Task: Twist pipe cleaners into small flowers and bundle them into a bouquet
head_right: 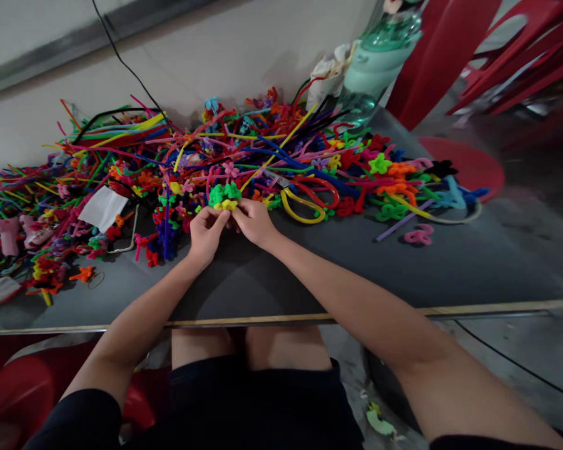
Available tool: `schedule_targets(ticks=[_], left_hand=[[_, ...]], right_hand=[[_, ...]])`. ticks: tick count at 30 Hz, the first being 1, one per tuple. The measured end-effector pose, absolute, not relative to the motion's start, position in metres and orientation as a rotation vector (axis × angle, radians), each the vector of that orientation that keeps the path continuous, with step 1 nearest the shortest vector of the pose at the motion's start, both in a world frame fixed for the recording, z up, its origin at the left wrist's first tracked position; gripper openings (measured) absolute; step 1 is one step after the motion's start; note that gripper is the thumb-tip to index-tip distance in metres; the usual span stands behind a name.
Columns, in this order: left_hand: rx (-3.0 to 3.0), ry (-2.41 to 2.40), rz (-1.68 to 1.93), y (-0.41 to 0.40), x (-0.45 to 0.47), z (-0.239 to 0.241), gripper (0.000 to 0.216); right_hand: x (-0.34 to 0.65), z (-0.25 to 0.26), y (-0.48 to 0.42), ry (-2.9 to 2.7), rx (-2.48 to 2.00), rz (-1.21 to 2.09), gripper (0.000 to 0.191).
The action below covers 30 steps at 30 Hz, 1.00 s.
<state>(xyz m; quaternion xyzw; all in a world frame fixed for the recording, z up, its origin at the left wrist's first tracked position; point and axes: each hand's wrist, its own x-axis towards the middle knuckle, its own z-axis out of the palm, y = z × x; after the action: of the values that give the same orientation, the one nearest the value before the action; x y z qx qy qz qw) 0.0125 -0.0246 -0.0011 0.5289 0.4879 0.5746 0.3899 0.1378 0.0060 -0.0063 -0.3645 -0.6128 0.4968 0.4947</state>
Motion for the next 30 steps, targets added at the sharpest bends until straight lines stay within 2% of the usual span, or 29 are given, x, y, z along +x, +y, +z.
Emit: schedule_targets(ticks=[3, 6, 13, 17, 24, 30], left_hand=[[1.614, 1.447, 1.494, -0.023, 0.011, -0.001, 0.025], [1.699, 1.453, 1.464, -0.019, 0.008, 0.001, 0.024], [1.316, 1.103, 1.429, -0.011, -0.002, 0.001, 0.049], [1.246, 1.078, 1.41, -0.009, -0.004, 0.002, 0.046], [1.49, 1.112, 1.365, -0.004, -0.006, -0.003, 0.043], [1.434, 1.052, 1.419, -0.004, -0.008, -0.006, 0.04]], right_hand=[[0.137, -0.009, 0.009, -1.446, -0.916, 1.198, 0.05], [0.136, -0.013, 0.012, -1.415, -0.91, 1.219, 0.053], [0.141, -0.018, 0.015, -1.573, -0.815, 1.229, 0.053], [0.143, -0.02, 0.017, -1.634, -0.815, 1.146, 0.053], [0.142, -0.017, 0.012, -1.594, -0.826, 1.299, 0.051], [0.14, -0.011, 0.009, -1.516, -0.842, 1.266, 0.052]])
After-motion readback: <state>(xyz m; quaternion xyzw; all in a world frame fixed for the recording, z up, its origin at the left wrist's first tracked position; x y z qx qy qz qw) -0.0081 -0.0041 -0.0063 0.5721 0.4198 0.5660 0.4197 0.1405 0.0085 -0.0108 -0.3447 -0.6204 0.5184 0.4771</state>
